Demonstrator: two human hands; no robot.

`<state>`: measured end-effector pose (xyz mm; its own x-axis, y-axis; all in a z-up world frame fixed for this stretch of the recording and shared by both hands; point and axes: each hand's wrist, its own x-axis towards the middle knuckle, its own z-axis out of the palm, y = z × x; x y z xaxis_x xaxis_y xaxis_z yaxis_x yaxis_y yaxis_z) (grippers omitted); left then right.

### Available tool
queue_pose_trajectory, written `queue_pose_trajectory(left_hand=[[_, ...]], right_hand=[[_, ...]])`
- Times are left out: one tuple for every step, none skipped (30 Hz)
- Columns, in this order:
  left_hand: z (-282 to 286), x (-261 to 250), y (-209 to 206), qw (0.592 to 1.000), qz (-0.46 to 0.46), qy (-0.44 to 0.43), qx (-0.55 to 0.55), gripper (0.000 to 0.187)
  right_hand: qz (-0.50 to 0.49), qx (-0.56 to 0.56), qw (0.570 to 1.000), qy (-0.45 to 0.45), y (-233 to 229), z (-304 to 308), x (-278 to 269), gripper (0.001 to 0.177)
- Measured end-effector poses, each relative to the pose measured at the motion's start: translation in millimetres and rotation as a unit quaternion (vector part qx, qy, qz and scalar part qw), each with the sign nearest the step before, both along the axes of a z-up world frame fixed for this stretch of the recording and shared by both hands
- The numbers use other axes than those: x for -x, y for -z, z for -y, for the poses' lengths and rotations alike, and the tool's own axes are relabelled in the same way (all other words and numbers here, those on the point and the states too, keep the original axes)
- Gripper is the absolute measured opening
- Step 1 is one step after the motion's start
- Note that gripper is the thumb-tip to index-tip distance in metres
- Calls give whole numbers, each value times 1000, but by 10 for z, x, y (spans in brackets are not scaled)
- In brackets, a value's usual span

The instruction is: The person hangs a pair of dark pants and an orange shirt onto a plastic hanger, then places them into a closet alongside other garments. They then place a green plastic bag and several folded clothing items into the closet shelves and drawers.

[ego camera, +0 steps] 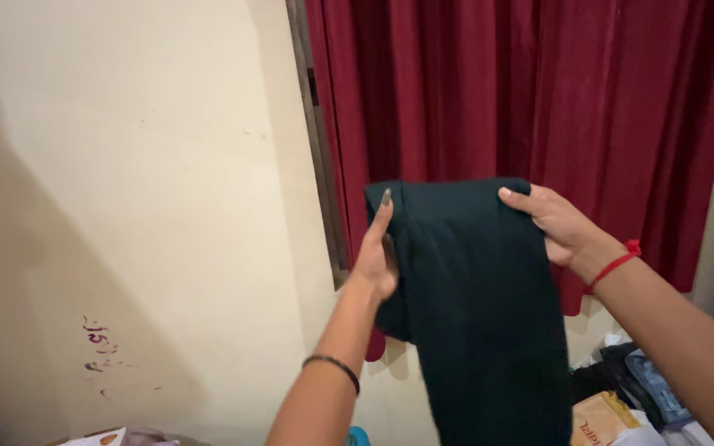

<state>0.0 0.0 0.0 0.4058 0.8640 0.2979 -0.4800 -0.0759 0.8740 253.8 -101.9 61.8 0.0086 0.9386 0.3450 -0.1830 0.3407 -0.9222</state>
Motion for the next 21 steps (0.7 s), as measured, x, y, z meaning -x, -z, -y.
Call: queue_pose_trajectory(left_hand=[[112,4,63,1000,16,17,18,123],[222,-3,121,998,31,33,37,124],[328,-23,180,996,47,51,54,124],[425,-60,240,996,16,37,74,120],[501,-101,287,995,-15,21,94,116],[541,-142,305,992,-46,6,114,113],[553,-176,304,995,-61,11,75,106],[556,-206,304,996,-76,16,37,100],[564,-241,312,996,-91,22,-2,94],[560,-279,304,996,-85,3,8,86],[536,-317,264,996,-80,-17,18,78],[511,-343,222,996,-76,-36,29,70],[488,-366,184,997,-64,-37,18,66],[465,-390,147,998,-53,-38,8,62],[441,-418,108,998,-42,-38,-4,58],[416,-440,68,998,-31,-52,-1,57],[400,-454,35,998,-20,-65,1,56],[397,-472,10,997,-9,-78,3,55],[392,-478,-17,998,-8,-69,2,54],[386,-454,-42,998,-7,-60,0,53],[387,-422,-58,999,-5,-51,-2,52]], right_hand=[[-9,15,1000,21,-19,-65,-8,35],[-18,30,998,43,-25,-123,-17,29],[-27,44,997,65,-5,-162,-29,24],[-28,43,997,62,24,-191,-55,22],[-30,42,997,57,45,-229,-90,20],[-32,42,997,52,64,-271,-129,18],[-33,44,997,59,94,-308,-168,19],[-34,46,996,67,130,-336,-209,19],[-36,48,995,75,169,-347,-261,20],[-43,52,995,69,196,-348,-317,19],[-51,57,995,63,212,-339,-371,18],[-58,62,995,57,226,-328,-414,18],[-70,63,995,41,242,-308,-452,22],[-82,64,994,24,255,-283,-481,26],[-94,64,993,8,269,-252,-495,31],[-76,73,994,23,301,-216,-486,39],[-57,82,994,38,365,-161,-460,46],[-39,91,994,54,436,-98,-438,54],[-26,103,993,51,517,-53,-405,59],[-13,114,992,49,618,-21,-350,64],[1,125,991,46,694,12,-310,68]])
